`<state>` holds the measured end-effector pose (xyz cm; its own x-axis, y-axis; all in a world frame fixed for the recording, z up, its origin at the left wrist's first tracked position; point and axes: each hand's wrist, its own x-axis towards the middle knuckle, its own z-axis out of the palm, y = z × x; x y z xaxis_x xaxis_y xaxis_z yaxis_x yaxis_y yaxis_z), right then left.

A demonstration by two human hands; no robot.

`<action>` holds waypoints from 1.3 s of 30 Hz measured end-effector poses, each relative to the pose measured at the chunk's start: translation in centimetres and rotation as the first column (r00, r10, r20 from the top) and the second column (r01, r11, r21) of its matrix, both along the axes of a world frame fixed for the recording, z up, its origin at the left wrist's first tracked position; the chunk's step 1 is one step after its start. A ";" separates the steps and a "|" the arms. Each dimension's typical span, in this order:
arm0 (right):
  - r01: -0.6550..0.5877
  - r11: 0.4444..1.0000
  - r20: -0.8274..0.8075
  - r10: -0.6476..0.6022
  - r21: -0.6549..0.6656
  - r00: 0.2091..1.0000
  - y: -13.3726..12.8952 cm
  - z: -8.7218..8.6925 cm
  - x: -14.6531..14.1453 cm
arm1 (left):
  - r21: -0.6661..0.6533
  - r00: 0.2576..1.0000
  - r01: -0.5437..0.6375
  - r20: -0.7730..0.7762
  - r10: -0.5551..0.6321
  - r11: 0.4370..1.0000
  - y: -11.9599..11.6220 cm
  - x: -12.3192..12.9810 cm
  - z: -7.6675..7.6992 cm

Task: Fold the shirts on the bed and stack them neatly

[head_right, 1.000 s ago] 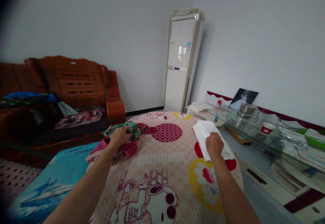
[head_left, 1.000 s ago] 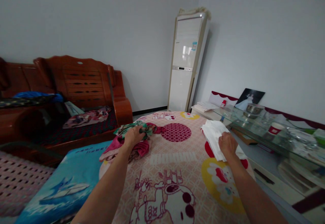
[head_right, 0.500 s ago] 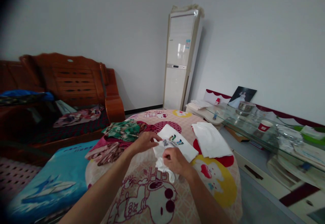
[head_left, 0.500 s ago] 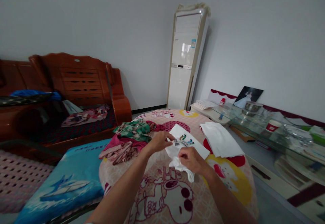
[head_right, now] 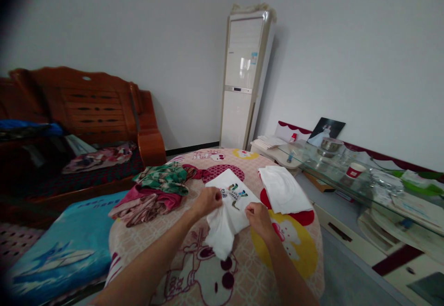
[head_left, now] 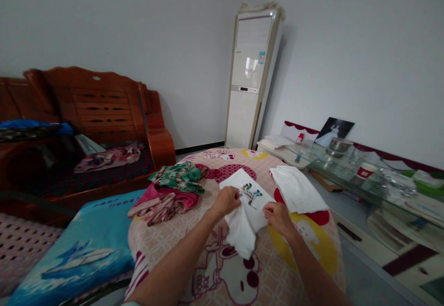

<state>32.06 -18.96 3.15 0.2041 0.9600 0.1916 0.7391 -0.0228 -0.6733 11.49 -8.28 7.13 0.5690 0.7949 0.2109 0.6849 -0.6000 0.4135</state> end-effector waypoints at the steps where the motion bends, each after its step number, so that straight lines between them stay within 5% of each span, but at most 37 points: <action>1: 0.022 1.000 -0.031 -0.022 0.011 0.999 -0.1 -0.3 0.4 | 0.012 0.986 -0.097 0.136 0.094 0.995 1.3 -0.9 1.9; 5: 0.079 0.996 -0.105 -0.075 0.032 0.992 0.0 -1.1 1.2 | 0.019 0.662 -0.519 0.641 0.388 0.854 4.9 -5.0 9.3; 7: 0.078 0.996 -0.129 -0.073 0.038 0.989 0.2 -1.3 1.0 | 0.074 0.679 -0.500 0.651 0.338 0.863 5.2 -6.1 11.1; 9: 0.068 0.997 -0.150 -0.061 0.043 0.987 0.4 -1.4 0.5 | 0.115 0.785 -0.414 0.547 0.291 0.903 4.7 -6.6 11.5; 11: 0.059 0.997 -0.163 -0.052 0.040 0.985 0.7 -1.6 -0.1 | 0.108 0.788 -0.432 0.527 0.317 0.895 4.1 -6.9 11.1; 14: 0.046 0.998 -0.146 -0.041 0.032 0.988 1.0 -1.7 -0.7 | 0.063 0.565 -0.633 0.719 0.405 0.771 4.2 -8.5 11.1; 17: 0.059 0.997 -0.111 -0.054 0.042 0.992 1.1 -1.7 -0.8 | 0.053 0.334 -0.819 0.854 0.399 0.571 5.4 -11.7 11.9; 19: 0.075 0.995 -0.103 -0.069 0.058 0.992 1.1 -1.8 -0.8 | 0.045 0.259 -0.886 0.874 0.412 0.461 6.5 -13.8 12.0; 21: 0.084 0.994 -0.100 -0.077 0.069 0.992 1.1 -1.9 -0.7 | 0.082 0.289 -0.902 0.842 0.454 0.423 7.4 -15.2 11.4; 23: 0.091 0.993 -0.095 -0.084 0.071 0.992 1.1 -2.0 -0.6 | 0.165 0.437 -0.859 0.731 0.524 0.485 8.1 -15.3 10.1; 25: 0.088 0.994 -0.089 -0.082 0.062 0.993 1.0 -2.2 -0.7 | 0.222 0.650 -0.729 0.523 0.551 0.648 8.4 -14.0 8.4; 26: 0.085 0.995 -0.086 -0.080 0.056 0.993 1.0 -2.3 -0.7 | 0.225 0.765 -0.622 0.379 0.521 0.750 8.5 -13.0 7.4; 29: 0.076 0.996 -0.076 -0.073 0.045 0.994 1.0 -2.2 -0.5 | 0.216 0.927 -0.374 0.118 0.357 0.902 8.6 -9.3 4.4; 33: 0.104 0.993 -0.057 -0.101 0.049 0.993 0.7 -1.8 1.0 | 0.119 0.925 -0.275 -0.238 0.296 0.954 8.7 -6.7 1.0; 39: 0.181 0.983 -0.065 -0.181 0.005 0.981 -0.3 -2.0 3.8 | 0.154 0.911 -0.311 -0.234 0.341 0.938 8.8 -7.3 -0.9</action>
